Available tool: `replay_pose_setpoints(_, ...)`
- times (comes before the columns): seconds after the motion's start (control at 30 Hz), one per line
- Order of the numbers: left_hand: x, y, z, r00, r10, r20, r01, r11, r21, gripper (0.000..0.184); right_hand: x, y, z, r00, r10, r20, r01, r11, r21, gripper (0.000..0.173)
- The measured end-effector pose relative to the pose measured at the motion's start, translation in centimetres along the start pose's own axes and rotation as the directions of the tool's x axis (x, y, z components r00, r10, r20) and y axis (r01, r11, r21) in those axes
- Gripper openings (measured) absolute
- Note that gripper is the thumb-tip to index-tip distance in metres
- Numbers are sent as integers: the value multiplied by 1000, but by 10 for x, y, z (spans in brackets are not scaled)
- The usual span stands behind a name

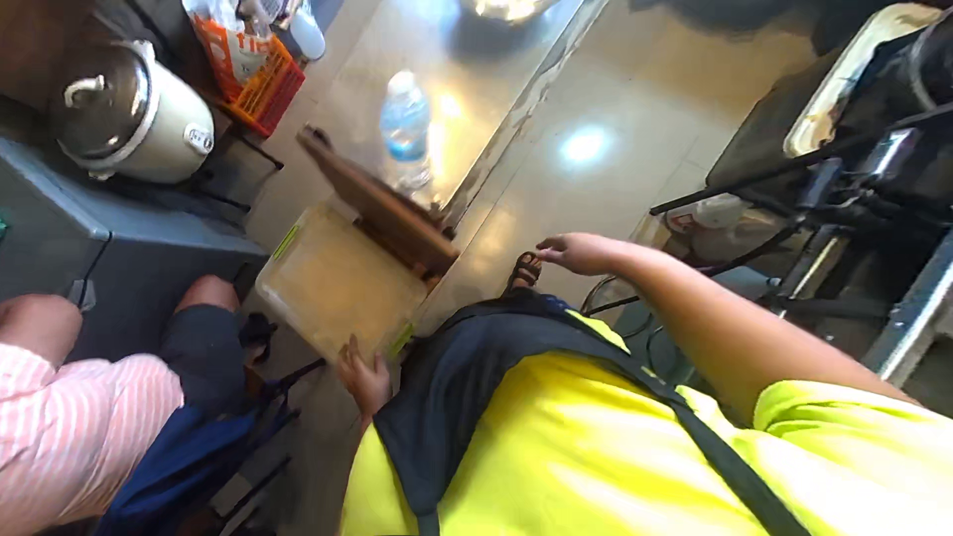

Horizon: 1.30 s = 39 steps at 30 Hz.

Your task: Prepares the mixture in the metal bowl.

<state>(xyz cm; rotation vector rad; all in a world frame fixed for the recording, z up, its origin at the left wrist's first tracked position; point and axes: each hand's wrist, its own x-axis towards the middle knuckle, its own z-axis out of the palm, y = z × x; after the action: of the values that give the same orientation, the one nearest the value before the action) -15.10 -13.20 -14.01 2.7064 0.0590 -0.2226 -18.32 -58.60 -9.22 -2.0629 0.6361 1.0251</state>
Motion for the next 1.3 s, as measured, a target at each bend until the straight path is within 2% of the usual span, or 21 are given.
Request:
replay_pose_setpoints(0.03,2,23,10,985,122,-125,-125,992,-18,60,4,18,-20,1000,7,5,-7,1000,-16,49)
replay_pose_setpoints(0.07,6,47,23,934,236,-268,-245,969,-1,57,8,38,-41,1000,5,-2,-5,999,-42,51)
replay_pose_setpoints(0.1,12,74,36,866,311,-391,-328,944,24,54,13,56,-66,1000,0,-16,-2,997,-82,51)
replay_pose_setpoints(0.17,24,135,57,754,391,-528,-449,893,20,50,20,84,-117,998,-19,-67,8,987,-159,50)
replay_pose_setpoints(0.27,43,233,74,632,508,-585,-628,778,-3,41,29,100,-191,953,-152,-263,97,973,-210,39)
replay_pose_setpoints(0.33,53,292,81,566,583,-583,-711,703,13,35,43,99,-242,844,-322,-430,218,937,-273,31)
replay_pose_setpoints(0.37,58,316,83,539,611,-579,-741,671,18,33,51,91,-270,777,-410,-478,276,904,-326,29)
replay_pose_setpoints(0.43,70,354,85,527,639,-560,-777,630,-12,30,69,68,-323,661,-547,-514,346,829,-439,31)
replay_pose_setpoints(0.5,86,380,90,545,644,-537,-784,619,-53,26,90,41,-369,563,-637,-527,357,762,-540,36)
replay_pose_setpoints(0.57,105,402,95,599,628,-497,-763,636,-115,24,110,13,-410,545,-651,-529,312,743,-593,47)
replay_pose_setpoints(0.63,131,426,99,689,578,-436,-702,681,-208,25,139,-12,-448,571,-637,-518,247,735,-631,56)
replay_pose_setpoints(0.8,229,489,115,881,381,-279,-470,770,-432,37,204,-48,-507,730,-562,-390,133,676,-725,51)
replay_pose_setpoints(0.87,271,514,121,958,254,-133,-282,752,-596,50,210,-57,-519,792,-544,-277,132,595,-792,48)
replay_pose_setpoints(0.9,291,525,126,981,177,-84,-184,687,-702,58,210,-60,-519,806,-555,-207,150,529,-835,45)
replay_pose_setpoints(1.0,355,551,147,999,-8,34,34,456,-889,78,198,-81,-521,835,-549,-31,211,372,-904,37)
replay_pose_setpoints(1.07,384,563,161,993,-80,91,114,366,-924,78,183,-94,-521,859,-512,11,198,313,-929,36)
replay_pose_setpoints(1.2,405,575,170,985,-158,70,117,313,-942,62,156,-121,-538,843,-536,37,201,251,-947,34)
replay_pose_setpoints(1.3,401,575,174,974,-208,90,142,252,-957,56,160,-136,-547,826,-557,89,241,205,-948,39)
